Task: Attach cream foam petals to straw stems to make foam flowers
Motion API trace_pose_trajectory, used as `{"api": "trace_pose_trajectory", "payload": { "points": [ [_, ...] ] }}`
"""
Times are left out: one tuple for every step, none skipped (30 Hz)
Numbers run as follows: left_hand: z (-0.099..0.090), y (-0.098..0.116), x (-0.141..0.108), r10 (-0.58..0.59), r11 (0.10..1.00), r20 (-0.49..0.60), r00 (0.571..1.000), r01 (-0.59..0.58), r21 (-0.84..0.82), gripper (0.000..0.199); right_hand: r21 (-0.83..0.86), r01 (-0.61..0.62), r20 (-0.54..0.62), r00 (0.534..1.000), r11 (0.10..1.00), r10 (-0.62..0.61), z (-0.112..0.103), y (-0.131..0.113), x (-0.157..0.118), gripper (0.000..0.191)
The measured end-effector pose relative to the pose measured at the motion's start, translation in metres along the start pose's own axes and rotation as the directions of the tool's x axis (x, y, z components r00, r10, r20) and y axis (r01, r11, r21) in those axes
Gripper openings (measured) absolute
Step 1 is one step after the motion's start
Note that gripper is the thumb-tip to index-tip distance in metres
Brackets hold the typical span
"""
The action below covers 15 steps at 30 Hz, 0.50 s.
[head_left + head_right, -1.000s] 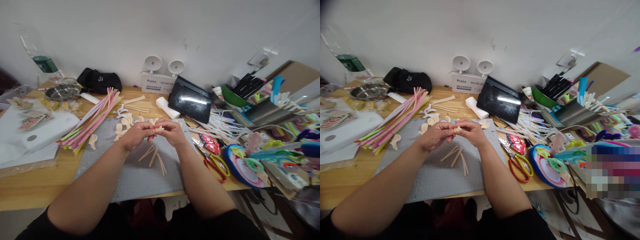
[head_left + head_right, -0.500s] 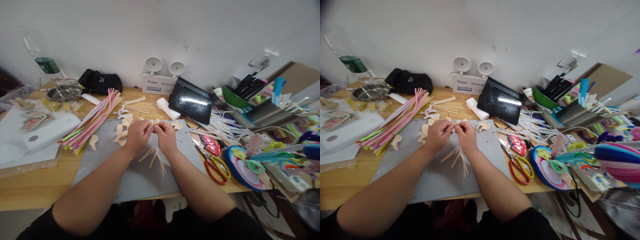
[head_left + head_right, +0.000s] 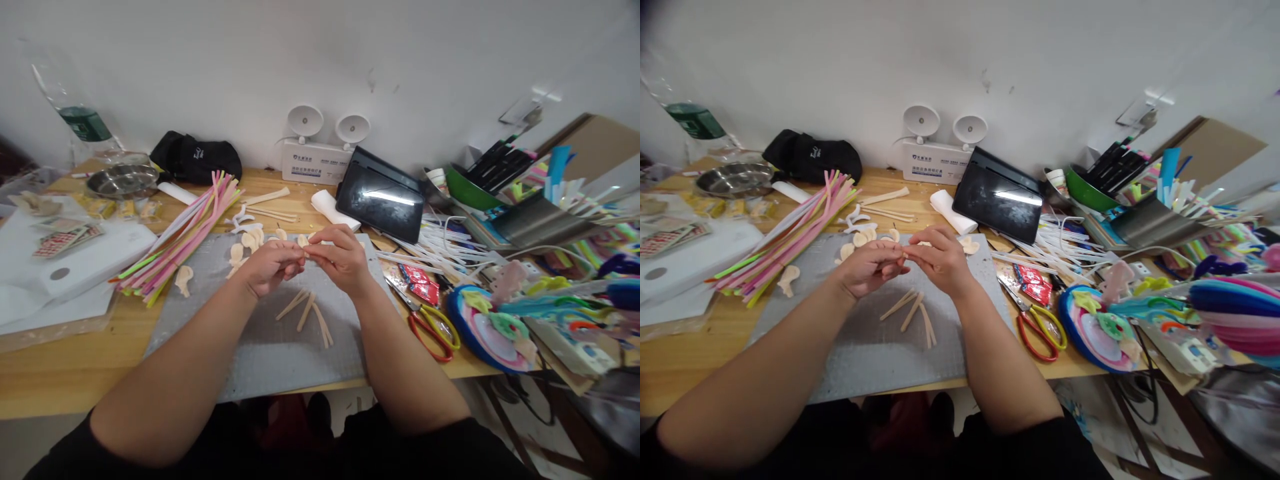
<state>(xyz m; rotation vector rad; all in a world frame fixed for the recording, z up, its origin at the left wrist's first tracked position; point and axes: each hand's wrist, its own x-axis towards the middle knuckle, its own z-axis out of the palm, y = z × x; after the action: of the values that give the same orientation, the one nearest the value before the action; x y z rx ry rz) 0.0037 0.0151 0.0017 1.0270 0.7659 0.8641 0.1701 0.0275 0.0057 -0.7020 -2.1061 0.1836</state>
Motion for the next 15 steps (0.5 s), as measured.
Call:
{"api": "trace_pose_trajectory", "payload": {
  "points": [
    [-0.001, -0.001, 0.0, -0.004, 1.0, 0.011, 1.0, 0.004, 0.009, 0.015, -0.004, 0.017, 0.003, 1.0, 1.0, -0.017, -0.001, -0.001, 0.001, 0.01],
    [-0.001, -0.001, 0.001, -0.006, 1.0, 0.015, 1.0, 0.006, 0.027, 0.016, -0.009, 0.033, 0.005, 0.999, 0.999, -0.033, -0.001, -0.001, 0.001, 0.01],
    [-0.001, -0.001, 0.001, -0.003, 0.998, 0.014, 1.0, 0.002, 0.061, 0.016, -0.017, 0.041, 0.011, 0.999, 0.999, -0.041, -0.002, -0.001, 0.001, 0.01],
    [-0.001, -0.001, 0.001, 0.01, 0.993, 0.005, 1.0, -0.011, 0.114, 0.016, -0.025, 0.042, 0.022, 0.999, 0.999, -0.042, -0.002, -0.001, 0.002, 0.011],
    [-0.001, 0.0, 0.001, 0.036, 0.98, -0.008, 0.999, -0.033, 0.196, 0.016, -0.033, 0.038, 0.036, 0.999, 0.999, -0.037, -0.002, 0.0, 0.001, 0.012],
    [-0.001, 0.002, 0.0, 0.077, 0.948, -0.026, 0.997, -0.065, 0.31, 0.016, -0.038, 0.033, 0.055, 0.998, 0.999, -0.031, -0.001, 0.001, 0.001, 0.013],
    [-0.002, 0.004, 0.0, 0.137, 0.885, -0.039, 0.99, -0.105, 0.453, 0.015, -0.039, 0.028, 0.076, 0.997, 0.999, -0.025, 0.0, 0.002, 0.001, 0.013],
    [-0.002, 0.006, -0.001, 0.21, 0.782, -0.031, 0.977, -0.149, 0.605, 0.014, -0.036, 0.027, 0.1, 0.995, 0.999, -0.023, 0.001, 0.004, 0.0, 0.013],
    [-0.003, 0.008, -0.002, 0.279, 0.642, 0.0, 0.96, -0.187, 0.744, 0.013, -0.033, 0.028, 0.126, 0.992, 0.999, -0.024, 0.003, 0.005, -0.001, 0.013],
    [-0.004, 0.01, -0.002, 0.334, 0.487, 0.046, 0.941, -0.214, 0.847, 0.013, -0.031, 0.033, 0.151, 0.988, 0.999, -0.028, 0.005, 0.007, -0.001, 0.013],
    [-0.006, 0.012, -0.002, 0.372, 0.348, 0.095, 0.924, -0.233, 0.908, 0.013, -0.033, 0.037, 0.172, 0.985, 0.999, -0.031, 0.008, 0.008, -0.002, 0.014],
    [-0.008, 0.013, -0.002, 0.393, 0.252, 0.133, 0.91, -0.245, 0.936, 0.013, -0.04, 0.038, 0.182, 0.983, 0.998, -0.031, 0.01, 0.009, -0.003, 0.014],
    [-0.009, 0.013, -0.002, 0.404, 0.213, 0.149, 0.903, -0.251, 0.944, 0.014, -0.052, 0.034, 0.172, 0.985, 0.998, -0.025, 0.013, 0.009, -0.004, 0.014],
    [-0.01, 0.012, -0.001, 0.42, 0.239, 0.131, 0.898, -0.249, 0.938, 0.013, -0.068, 0.023, 0.142, 0.99, 0.997, -0.013, 0.015, 0.009, -0.005, 0.014],
    [-0.01, 0.011, -0.001, 0.446, 0.321, 0.08, 0.892, -0.242, 0.916, 0.012, -0.085, 0.0, 0.091, 0.996, 0.996, 0.008, 0.017, 0.009, -0.006, 0.014]
  ]
}}
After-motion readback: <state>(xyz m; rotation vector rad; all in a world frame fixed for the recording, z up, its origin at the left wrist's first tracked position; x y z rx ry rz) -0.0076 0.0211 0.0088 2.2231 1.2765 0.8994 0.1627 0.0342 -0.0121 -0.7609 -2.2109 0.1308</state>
